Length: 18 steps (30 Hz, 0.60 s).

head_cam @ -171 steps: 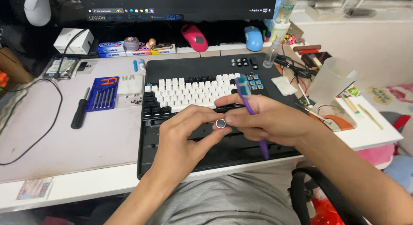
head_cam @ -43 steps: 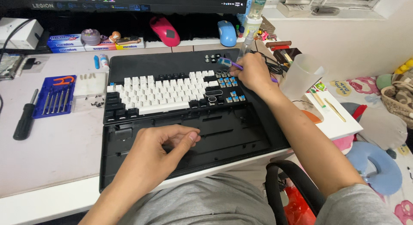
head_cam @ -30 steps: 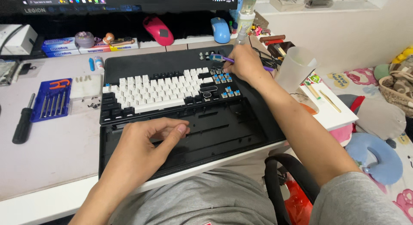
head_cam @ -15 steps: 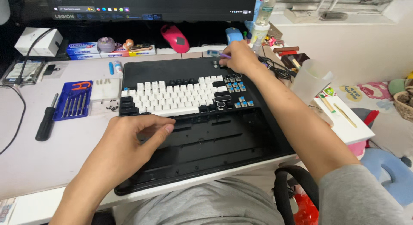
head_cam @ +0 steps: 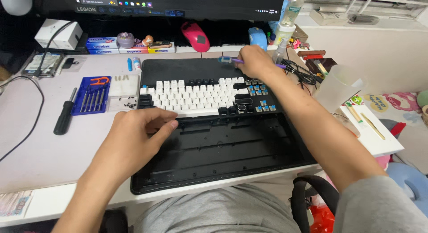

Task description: The person uses a small brush to clean individual keyboard switches one by one. They pick up each switch, brush it thoroughly, and place it back on the desk next to the keyboard.

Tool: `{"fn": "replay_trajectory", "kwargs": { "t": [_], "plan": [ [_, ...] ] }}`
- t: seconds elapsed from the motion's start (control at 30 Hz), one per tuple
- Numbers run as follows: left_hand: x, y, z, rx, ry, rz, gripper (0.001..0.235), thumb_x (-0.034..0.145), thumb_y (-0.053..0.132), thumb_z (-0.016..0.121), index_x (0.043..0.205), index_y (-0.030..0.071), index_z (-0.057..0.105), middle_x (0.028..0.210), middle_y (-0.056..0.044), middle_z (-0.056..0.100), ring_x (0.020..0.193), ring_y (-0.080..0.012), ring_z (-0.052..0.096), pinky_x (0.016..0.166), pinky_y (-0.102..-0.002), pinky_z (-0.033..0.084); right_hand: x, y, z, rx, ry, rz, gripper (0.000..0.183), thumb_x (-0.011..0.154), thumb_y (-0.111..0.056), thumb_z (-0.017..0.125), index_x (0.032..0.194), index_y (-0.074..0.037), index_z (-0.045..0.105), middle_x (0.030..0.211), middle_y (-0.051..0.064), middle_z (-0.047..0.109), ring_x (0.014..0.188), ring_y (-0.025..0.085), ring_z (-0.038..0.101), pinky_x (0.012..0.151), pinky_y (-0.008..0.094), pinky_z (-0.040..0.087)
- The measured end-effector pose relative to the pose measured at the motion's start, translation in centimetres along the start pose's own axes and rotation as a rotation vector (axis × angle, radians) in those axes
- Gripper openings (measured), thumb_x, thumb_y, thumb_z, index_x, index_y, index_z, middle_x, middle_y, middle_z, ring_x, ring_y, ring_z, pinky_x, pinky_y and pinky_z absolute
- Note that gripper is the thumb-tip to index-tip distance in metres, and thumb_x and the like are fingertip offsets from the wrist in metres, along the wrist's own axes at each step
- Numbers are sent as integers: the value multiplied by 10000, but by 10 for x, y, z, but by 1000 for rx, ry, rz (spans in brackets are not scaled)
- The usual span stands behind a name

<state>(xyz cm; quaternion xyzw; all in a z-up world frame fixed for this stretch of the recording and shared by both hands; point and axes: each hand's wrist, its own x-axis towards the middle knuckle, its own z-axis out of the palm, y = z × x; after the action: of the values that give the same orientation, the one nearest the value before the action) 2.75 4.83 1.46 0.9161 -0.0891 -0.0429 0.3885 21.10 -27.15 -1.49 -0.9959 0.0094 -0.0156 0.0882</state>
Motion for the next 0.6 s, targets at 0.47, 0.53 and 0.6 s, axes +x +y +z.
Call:
{"fn": "replay_trajectory", "kwargs": {
  "t": [0.47,0.53,0.6],
  "plan": [
    [-13,16,54,-283,376,772,254,878,121,828,1086,49,702,965,-58,706,856,-135,691,799,-241,590,-157,-48,-12,1224,-703,-264,186,988,-221,662,989,-36,675,462,-27,359,397,61,273,394,249,162],
    [-15,17,55,-274,381,806,156,908,97,801,1037,67,717,910,-32,692,804,-122,641,763,-237,539,-165,-48,-10,1281,-773,-319,194,1010,-224,639,955,-39,654,449,-12,349,388,64,273,399,251,169],
    [-15,17,56,-286,372,851,118,907,51,790,1000,36,718,963,-65,724,796,-140,668,738,-236,571,-172,-50,-12,1202,-684,-252,221,1027,-234,610,931,-46,679,463,-22,352,406,67,259,431,250,185]
  ]
}}
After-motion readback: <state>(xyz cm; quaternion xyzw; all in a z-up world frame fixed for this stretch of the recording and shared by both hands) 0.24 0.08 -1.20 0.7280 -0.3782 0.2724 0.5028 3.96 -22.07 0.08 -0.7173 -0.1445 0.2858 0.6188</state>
